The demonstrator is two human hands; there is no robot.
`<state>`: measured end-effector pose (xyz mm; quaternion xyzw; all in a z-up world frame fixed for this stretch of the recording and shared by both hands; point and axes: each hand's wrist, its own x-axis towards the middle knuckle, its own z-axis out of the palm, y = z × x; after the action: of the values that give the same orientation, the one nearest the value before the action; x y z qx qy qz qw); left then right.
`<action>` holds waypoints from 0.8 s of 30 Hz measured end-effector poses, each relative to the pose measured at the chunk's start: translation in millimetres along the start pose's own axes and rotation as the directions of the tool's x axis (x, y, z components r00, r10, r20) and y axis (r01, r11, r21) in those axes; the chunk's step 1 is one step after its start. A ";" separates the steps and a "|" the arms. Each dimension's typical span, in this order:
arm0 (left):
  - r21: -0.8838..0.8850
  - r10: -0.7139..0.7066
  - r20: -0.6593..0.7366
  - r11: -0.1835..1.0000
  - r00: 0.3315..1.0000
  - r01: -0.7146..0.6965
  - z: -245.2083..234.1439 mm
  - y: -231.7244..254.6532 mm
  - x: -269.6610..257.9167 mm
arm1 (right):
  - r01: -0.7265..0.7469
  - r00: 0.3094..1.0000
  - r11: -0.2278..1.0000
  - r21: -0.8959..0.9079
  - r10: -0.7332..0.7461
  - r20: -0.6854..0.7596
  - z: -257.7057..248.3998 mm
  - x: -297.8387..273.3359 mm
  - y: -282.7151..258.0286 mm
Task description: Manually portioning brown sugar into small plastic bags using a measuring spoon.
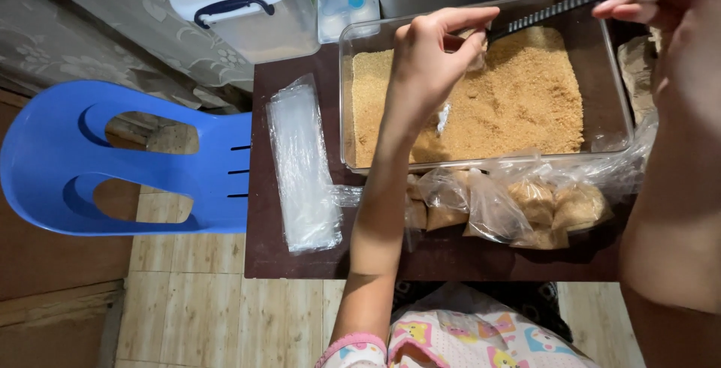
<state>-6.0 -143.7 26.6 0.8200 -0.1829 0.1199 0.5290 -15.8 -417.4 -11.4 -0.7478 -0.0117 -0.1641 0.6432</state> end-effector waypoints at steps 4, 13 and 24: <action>-0.084 0.023 -0.013 0.996 1.000 -0.024 -0.3 -15.5 5.9 | 0.187 0.982 0.979 -0.081 -0.186 0.027 18.3 -12.4 -27.1; -0.078 -0.013 -0.081 0.997 0.997 0.006 -11.2 -16.8 7.9 | 0.440 0.891 0.876 -0.200 -0.398 0.216 49.5 -46.0 -97.1; 0.054 0.005 -0.110 0.999 0.994 0.001 -12.5 -18.3 9.3 | 0.513 0.812 0.858 -0.017 -0.478 0.334 51.7 -53.1 -102.0</action>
<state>10.2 -127.0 20.3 0.8259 -0.1510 0.1703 0.5158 -77.4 -339.6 66.3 -0.7683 -0.3011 -0.2036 0.5269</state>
